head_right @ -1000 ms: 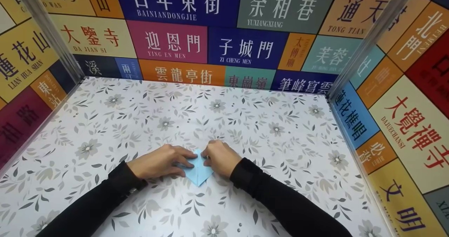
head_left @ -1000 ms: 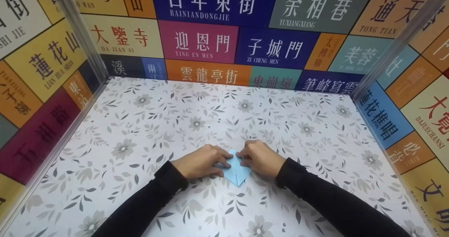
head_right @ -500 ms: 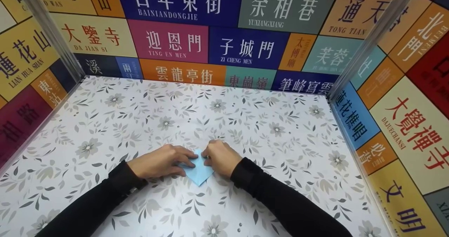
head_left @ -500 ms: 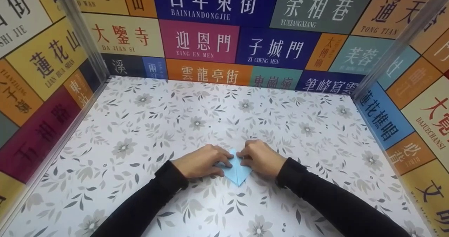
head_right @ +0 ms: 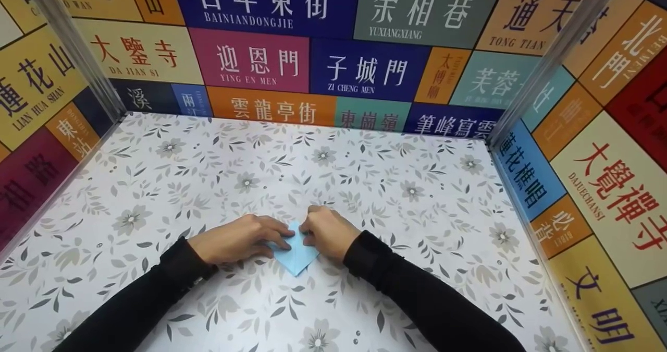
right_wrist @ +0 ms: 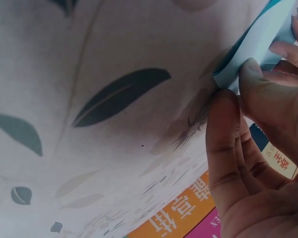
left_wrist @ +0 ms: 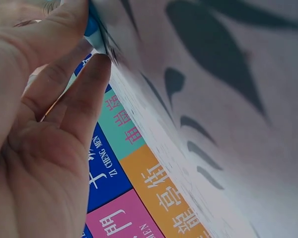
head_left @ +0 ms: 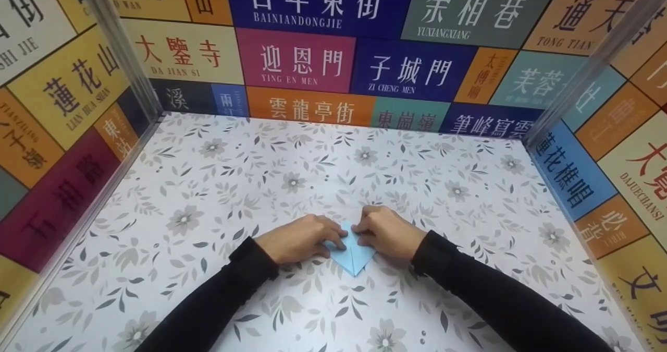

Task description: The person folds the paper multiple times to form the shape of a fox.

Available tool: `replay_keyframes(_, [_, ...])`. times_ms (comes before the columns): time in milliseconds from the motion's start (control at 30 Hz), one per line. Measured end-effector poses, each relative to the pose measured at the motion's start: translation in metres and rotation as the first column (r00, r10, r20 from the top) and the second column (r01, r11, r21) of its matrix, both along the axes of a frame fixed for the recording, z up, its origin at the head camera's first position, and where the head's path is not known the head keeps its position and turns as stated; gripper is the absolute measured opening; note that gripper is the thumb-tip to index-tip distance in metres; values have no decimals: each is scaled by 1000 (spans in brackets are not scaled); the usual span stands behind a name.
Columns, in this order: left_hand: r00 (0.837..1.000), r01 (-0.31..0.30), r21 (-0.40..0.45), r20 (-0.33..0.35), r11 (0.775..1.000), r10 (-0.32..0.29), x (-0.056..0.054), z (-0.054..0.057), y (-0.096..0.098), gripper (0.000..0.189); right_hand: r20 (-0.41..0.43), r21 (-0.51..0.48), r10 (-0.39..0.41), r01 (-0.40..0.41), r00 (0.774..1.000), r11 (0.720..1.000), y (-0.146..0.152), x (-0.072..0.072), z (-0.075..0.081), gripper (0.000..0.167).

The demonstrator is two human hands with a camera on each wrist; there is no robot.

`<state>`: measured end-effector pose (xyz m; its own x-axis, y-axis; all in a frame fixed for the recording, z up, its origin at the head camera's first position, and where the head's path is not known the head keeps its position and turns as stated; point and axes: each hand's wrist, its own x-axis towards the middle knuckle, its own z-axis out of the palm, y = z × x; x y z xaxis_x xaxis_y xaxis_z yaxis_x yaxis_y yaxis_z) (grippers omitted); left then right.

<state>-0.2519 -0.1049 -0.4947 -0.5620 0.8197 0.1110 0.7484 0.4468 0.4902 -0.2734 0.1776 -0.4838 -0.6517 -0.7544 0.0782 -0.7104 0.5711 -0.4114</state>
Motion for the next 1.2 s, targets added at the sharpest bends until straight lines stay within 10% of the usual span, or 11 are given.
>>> replay_keyframes(800, [993,-36,-141,-113,989,20,15,8,7,51,-17,-26,63,-63,998,998,-6,-11,2,16])
replay_keyframes(1200, [995,-29,-144,-99,989,14,14,9,8,55,-57,-93,-107,101,993,990,-27,-27,1,4])
